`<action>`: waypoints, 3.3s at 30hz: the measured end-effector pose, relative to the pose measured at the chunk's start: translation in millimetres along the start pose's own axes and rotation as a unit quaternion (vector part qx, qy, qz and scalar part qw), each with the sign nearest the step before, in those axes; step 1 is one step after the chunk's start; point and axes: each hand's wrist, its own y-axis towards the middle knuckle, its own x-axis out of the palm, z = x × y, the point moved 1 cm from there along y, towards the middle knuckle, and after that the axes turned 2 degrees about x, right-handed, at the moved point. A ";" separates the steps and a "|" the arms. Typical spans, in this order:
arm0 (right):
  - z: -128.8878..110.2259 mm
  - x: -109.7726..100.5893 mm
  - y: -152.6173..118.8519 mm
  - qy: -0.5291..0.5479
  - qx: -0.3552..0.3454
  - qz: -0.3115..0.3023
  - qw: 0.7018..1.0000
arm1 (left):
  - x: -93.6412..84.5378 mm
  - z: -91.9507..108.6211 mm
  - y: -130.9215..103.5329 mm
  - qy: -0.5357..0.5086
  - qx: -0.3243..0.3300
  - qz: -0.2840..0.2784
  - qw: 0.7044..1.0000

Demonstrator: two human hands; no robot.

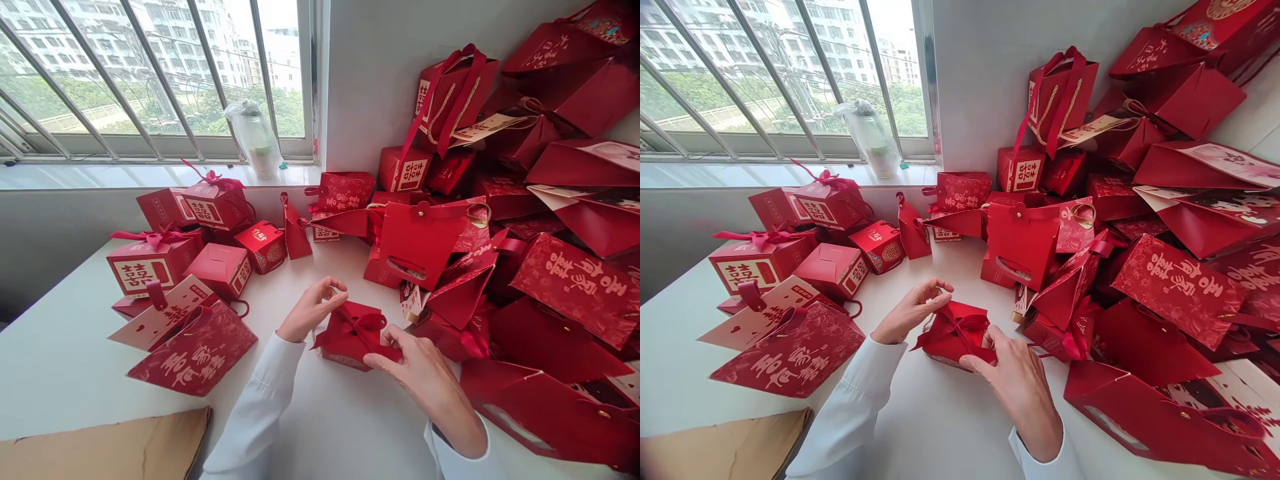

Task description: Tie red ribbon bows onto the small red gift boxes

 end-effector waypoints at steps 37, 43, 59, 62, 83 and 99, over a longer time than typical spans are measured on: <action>0.0 -22.8 67.4 0.068 -0.261 -0.021 0.963 | 11.0 7.1 -61.0 0.265 -0.125 0.087 0.952; 4.0 -27.2 69.9 0.086 -0.253 -0.016 0.964 | 25.2 -1.5 -61.4 0.162 -0.066 0.144 0.974; 4.1 -28.5 78.8 0.031 -0.316 0.026 0.948 | 46.8 -16.1 -75.8 0.001 -0.089 0.199 0.976; 7.2 -31.8 69.6 -0.003 -0.333 0.017 0.943 | 49.2 -15.4 -76.0 -0.005 -0.088 0.214 0.973; 32.8 18.1 34.3 0.048 -0.272 0.121 0.954 | 61.1 -28.6 -92.5 0.018 -0.095 0.221 0.970; 7.1 10.4 20.2 0.033 -0.327 0.196 0.924 | 21.2 3.3 -40.6 0.231 0.049 0.139 0.962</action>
